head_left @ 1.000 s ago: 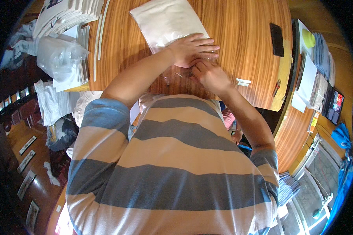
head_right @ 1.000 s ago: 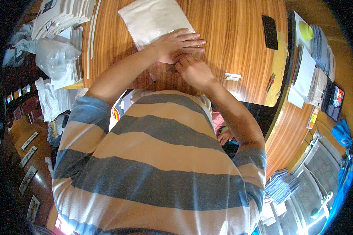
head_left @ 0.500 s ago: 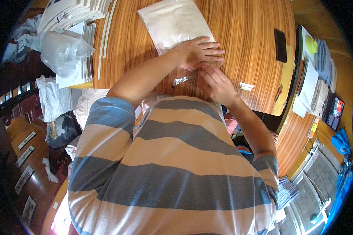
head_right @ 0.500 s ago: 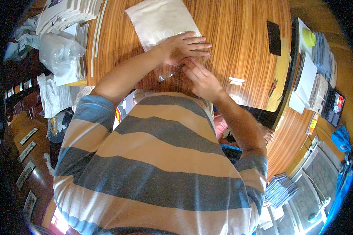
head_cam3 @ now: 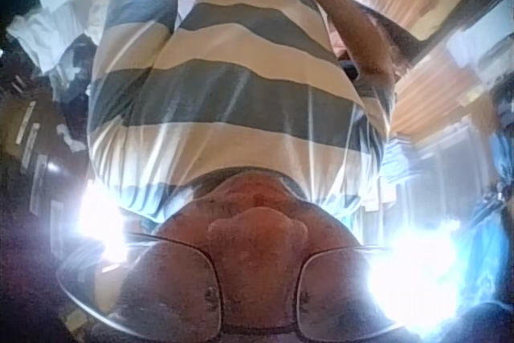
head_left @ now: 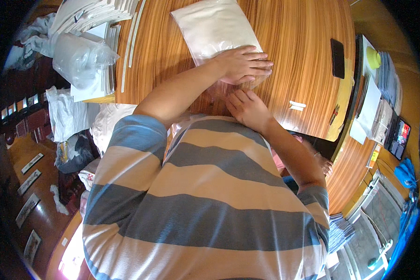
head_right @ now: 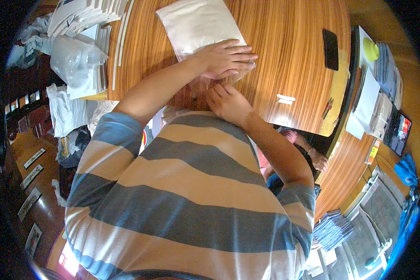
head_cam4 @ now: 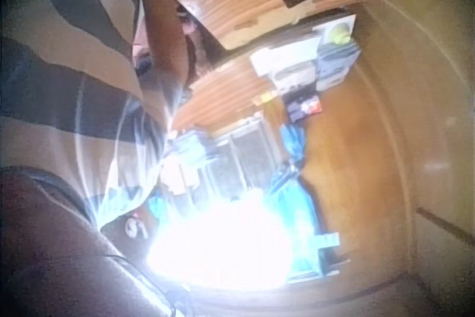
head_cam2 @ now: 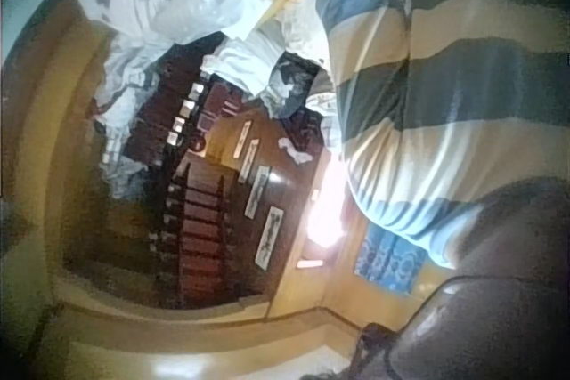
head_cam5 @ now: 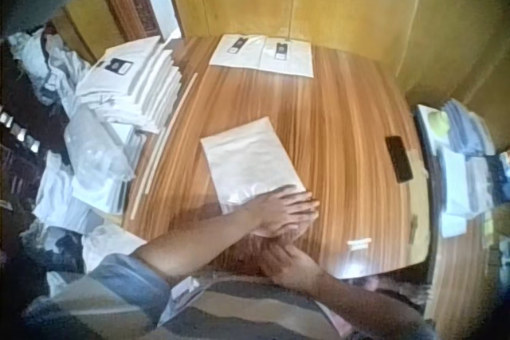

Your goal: The person folds garments and places them into plastic bags one by one at a wooden table, then stacks the bagged items.

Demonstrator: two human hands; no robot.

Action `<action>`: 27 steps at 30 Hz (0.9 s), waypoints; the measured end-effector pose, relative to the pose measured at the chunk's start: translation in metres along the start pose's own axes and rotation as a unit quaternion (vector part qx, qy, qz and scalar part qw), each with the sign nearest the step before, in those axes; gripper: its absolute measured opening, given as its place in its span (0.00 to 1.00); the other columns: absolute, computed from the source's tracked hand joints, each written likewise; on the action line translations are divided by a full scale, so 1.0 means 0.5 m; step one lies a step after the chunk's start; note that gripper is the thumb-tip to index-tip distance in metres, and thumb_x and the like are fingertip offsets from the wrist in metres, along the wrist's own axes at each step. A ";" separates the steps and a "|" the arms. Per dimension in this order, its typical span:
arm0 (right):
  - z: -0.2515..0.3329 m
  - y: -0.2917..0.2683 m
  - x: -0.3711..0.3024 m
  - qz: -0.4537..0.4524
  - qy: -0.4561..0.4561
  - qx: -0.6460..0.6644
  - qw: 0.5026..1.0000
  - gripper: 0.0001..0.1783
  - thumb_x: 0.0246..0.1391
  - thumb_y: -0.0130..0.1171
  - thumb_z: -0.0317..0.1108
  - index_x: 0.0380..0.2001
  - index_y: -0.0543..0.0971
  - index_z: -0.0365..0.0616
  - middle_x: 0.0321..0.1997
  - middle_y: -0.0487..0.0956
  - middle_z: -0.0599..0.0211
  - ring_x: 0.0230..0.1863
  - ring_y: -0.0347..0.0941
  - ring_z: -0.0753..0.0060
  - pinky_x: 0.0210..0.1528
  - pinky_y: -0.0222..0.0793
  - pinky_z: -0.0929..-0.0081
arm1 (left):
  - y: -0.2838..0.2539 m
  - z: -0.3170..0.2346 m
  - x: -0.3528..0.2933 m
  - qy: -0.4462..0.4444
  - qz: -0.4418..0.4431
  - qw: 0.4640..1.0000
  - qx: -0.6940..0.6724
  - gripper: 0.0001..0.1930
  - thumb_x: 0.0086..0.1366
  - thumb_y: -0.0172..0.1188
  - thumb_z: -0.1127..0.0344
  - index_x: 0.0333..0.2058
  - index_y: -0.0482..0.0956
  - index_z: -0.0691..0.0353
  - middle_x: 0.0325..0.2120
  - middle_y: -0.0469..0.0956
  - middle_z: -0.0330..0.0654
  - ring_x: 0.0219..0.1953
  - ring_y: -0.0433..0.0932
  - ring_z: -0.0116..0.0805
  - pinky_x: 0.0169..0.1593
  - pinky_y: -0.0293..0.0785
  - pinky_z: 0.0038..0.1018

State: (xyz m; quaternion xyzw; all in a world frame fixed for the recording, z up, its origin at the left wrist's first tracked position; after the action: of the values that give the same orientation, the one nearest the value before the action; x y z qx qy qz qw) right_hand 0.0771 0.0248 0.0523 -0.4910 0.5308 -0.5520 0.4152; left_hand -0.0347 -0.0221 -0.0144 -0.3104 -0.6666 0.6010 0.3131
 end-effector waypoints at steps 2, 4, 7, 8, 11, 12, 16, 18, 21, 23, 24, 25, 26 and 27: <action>0.004 -0.009 -0.025 -0.013 -0.023 0.012 1.000 0.14 0.54 0.58 0.42 0.40 0.85 0.51 0.42 0.80 0.71 0.51 0.76 0.66 0.62 0.68 0.65 | -0.002 0.000 -0.001 -0.005 -0.015 1.000 -0.007 0.27 0.80 0.45 0.48 0.75 0.63 0.36 0.78 0.56 0.27 0.80 0.50 0.35 0.81 0.44 0.45; 0.002 -0.027 -0.041 -0.040 -0.044 0.030 0.998 0.15 0.53 0.58 0.42 0.41 0.84 0.51 0.42 0.79 0.71 0.50 0.75 0.67 0.62 0.68 0.66 | -0.004 -0.004 0.000 -0.010 -0.008 1.000 -0.004 0.27 0.80 0.46 0.48 0.75 0.62 0.36 0.78 0.55 0.26 0.80 0.50 0.35 0.82 0.44 0.45; -0.015 -0.045 -0.037 -0.062 0.014 0.056 0.996 0.16 0.54 0.59 0.42 0.43 0.84 0.50 0.44 0.79 0.70 0.52 0.75 0.65 0.62 0.68 0.65 | 0.003 -0.001 0.001 -0.012 0.005 1.000 0.003 0.28 0.80 0.46 0.49 0.76 0.61 0.36 0.79 0.55 0.26 0.80 0.50 0.34 0.81 0.44 0.45; -0.022 -0.042 -0.025 -0.071 0.047 0.082 0.993 0.16 0.54 0.60 0.42 0.44 0.85 0.49 0.45 0.80 0.69 0.53 0.76 0.63 0.61 0.69 0.63 | 0.008 0.001 0.003 -0.010 0.009 1.000 0.006 0.28 0.80 0.46 0.49 0.76 0.61 0.35 0.79 0.55 0.26 0.80 0.50 0.34 0.81 0.44 0.45; -0.031 -0.008 0.035 -0.088 0.114 0.146 0.979 0.17 0.55 0.62 0.42 0.45 0.85 0.48 0.49 0.80 0.67 0.54 0.76 0.59 0.60 0.72 0.59 | 0.009 0.002 0.003 0.006 -0.020 1.000 -0.002 0.29 0.80 0.47 0.49 0.76 0.60 0.35 0.79 0.54 0.25 0.80 0.50 0.34 0.81 0.44 0.45; -0.023 0.016 0.044 -0.088 0.114 0.158 0.977 0.17 0.55 0.62 0.41 0.45 0.85 0.47 0.49 0.80 0.67 0.54 0.76 0.58 0.60 0.72 0.59 | 0.010 0.000 0.002 0.004 -0.017 1.000 0.003 0.29 0.80 0.47 0.49 0.76 0.59 0.34 0.79 0.55 0.25 0.80 0.50 0.34 0.81 0.44 0.45; 0.021 0.033 0.031 -0.011 0.019 0.115 0.993 0.16 0.57 0.59 0.43 0.45 0.86 0.50 0.52 0.81 0.66 0.61 0.74 0.58 0.63 0.69 0.60 | 0.003 -0.001 0.000 -0.008 -0.008 1.000 0.002 0.29 0.80 0.47 0.50 0.77 0.59 0.34 0.78 0.55 0.25 0.80 0.50 0.34 0.82 0.44 0.45; 0.037 0.013 0.016 -0.018 -0.019 0.093 0.995 0.16 0.56 0.59 0.42 0.44 0.86 0.51 0.51 0.81 0.67 0.61 0.74 0.59 0.63 0.69 0.61 | 0.001 -0.001 -0.003 -0.016 -0.006 1.000 -0.003 0.29 0.80 0.48 0.50 0.77 0.59 0.34 0.78 0.56 0.26 0.80 0.50 0.33 0.82 0.44 0.45; 0.053 -0.003 -0.002 -0.035 -0.055 0.082 0.995 0.16 0.53 0.61 0.39 0.43 0.86 0.48 0.48 0.80 0.70 0.56 0.75 0.64 0.60 0.71 0.65 | 0.000 -0.006 -0.002 -0.018 -0.013 1.000 -0.003 0.29 0.80 0.48 0.50 0.76 0.59 0.34 0.78 0.57 0.26 0.80 0.50 0.33 0.82 0.44 0.46; 0.054 -0.002 -0.013 -0.034 -0.065 0.098 0.992 0.16 0.53 0.61 0.39 0.43 0.86 0.48 0.49 0.80 0.69 0.56 0.75 0.65 0.59 0.71 0.65 | -0.007 -0.007 -0.001 -0.012 -0.027 1.000 0.000 0.29 0.79 0.48 0.50 0.76 0.59 0.34 0.78 0.57 0.26 0.80 0.51 0.33 0.82 0.44 0.45; 0.052 0.006 -0.021 -0.027 -0.068 0.116 0.991 0.16 0.55 0.60 0.40 0.44 0.86 0.49 0.51 0.80 0.67 0.58 0.74 0.62 0.61 0.70 0.63 | -0.010 -0.008 -0.002 -0.009 -0.035 0.999 -0.010 0.29 0.79 0.49 0.50 0.75 0.62 0.38 0.78 0.58 0.28 0.80 0.52 0.34 0.82 0.44 0.45; 0.050 0.011 -0.030 -0.018 -0.071 0.134 0.988 0.16 0.57 0.59 0.41 0.45 0.86 0.50 0.54 0.81 0.66 0.61 0.74 0.60 0.62 0.69 0.62 | -0.010 -0.009 -0.004 -0.006 -0.043 0.999 -0.022 0.29 0.78 0.51 0.51 0.74 0.64 0.41 0.78 0.58 0.29 0.80 0.52 0.35 0.82 0.45 0.46; 0.041 0.012 -0.039 -0.022 -0.061 0.149 0.987 0.17 0.57 0.59 0.41 0.47 0.85 0.50 0.55 0.81 0.65 0.62 0.74 0.59 0.63 0.69 0.61 | -0.012 -0.010 -0.006 -0.003 -0.050 0.998 -0.034 0.29 0.77 0.52 0.51 0.73 0.66 0.45 0.77 0.58 0.31 0.80 0.53 0.36 0.82 0.45 0.46; 0.030 0.013 -0.049 -0.026 -0.051 0.163 0.985 0.18 0.58 0.59 0.41 0.49 0.84 0.49 0.56 0.81 0.64 0.62 0.74 0.58 0.63 0.69 0.60 | -0.004 -0.017 -0.007 0.014 -0.048 0.999 -0.008 0.29 0.77 0.51 0.49 0.73 0.67 0.47 0.77 0.59 0.31 0.80 0.53 0.36 0.81 0.45 0.47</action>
State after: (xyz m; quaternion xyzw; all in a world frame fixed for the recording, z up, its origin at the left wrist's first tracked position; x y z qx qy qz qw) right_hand 0.0956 0.0454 0.0428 -0.4581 0.3989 -0.6157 0.5019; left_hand -0.0259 -0.0197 -0.0117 -0.2892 -0.6807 0.5759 0.3484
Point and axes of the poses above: each hand's wrist, its own x-axis towards the middle knuckle, its own y-axis out of the palm, z = x × y, the point moved 8 cm from there along x, towards the middle knuckle
